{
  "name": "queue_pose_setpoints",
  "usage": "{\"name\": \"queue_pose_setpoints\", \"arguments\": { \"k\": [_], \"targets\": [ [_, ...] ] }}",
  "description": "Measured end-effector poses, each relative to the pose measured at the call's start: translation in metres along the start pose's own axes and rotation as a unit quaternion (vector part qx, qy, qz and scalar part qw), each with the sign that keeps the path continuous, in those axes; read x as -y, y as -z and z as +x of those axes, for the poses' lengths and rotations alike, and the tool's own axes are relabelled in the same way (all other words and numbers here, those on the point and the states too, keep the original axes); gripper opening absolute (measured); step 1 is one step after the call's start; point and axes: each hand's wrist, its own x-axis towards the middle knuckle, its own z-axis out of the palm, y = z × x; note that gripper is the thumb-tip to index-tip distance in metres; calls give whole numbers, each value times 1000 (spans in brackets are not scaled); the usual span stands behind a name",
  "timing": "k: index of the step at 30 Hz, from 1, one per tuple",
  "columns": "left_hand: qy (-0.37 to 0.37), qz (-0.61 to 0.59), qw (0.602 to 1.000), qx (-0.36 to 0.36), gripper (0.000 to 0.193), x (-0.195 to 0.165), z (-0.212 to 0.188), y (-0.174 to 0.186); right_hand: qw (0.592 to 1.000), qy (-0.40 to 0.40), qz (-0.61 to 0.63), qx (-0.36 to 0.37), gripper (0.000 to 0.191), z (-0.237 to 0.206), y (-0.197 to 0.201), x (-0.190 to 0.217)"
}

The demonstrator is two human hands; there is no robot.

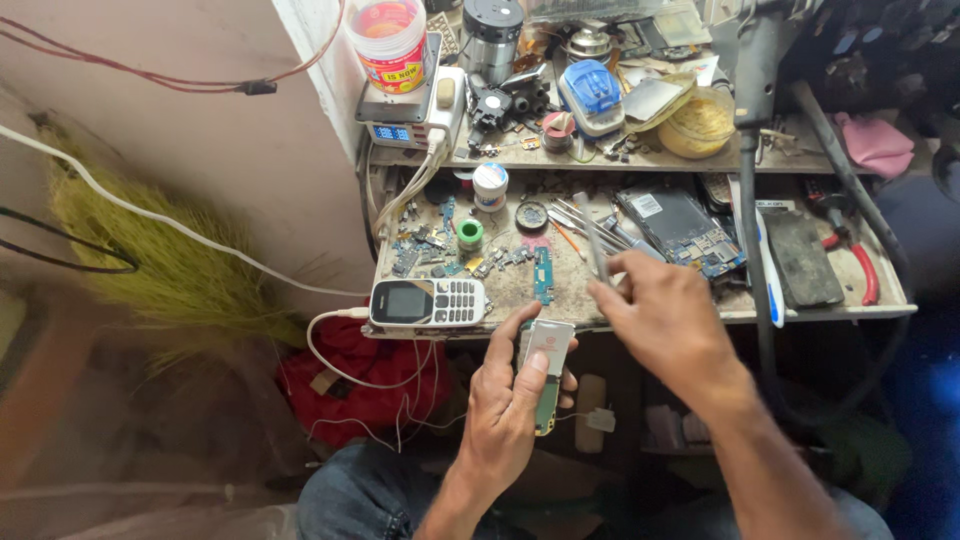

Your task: The person solders a small circuit board on a cluttered repair bench using a soldering iron, then picks up a flip phone, presses its lit keypad, and uses a metal pry tool to work on the phone's screen and housing. They continue prying and separating the phone's parts, testing the keypad light, and handling the board and screen components.

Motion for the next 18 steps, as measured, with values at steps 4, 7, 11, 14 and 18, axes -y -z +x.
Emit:
{"name": "queue_pose_setpoints", "arguments": {
  "k": [4,7,11,14,18],
  "targets": [
    [-3,-12,1000,8,51,-5,7,-1,997,67,-32,-30,28,5,-7,6],
    [-15,-9,1000,3,50,-11,19,0,989,101,-72,-82,25,16,-5,6],
    [-44,-36,998,18,48,-19,33,2,970,151,-160,-100,16,48,-6,9],
    [-48,-41,998,31,49,-22,37,4,962,167,-197,-86,17,64,-10,8],
    [-52,-43,997,38,50,-19,36,6,949,212,-217,-81,16,71,-16,6]
  ]
}}
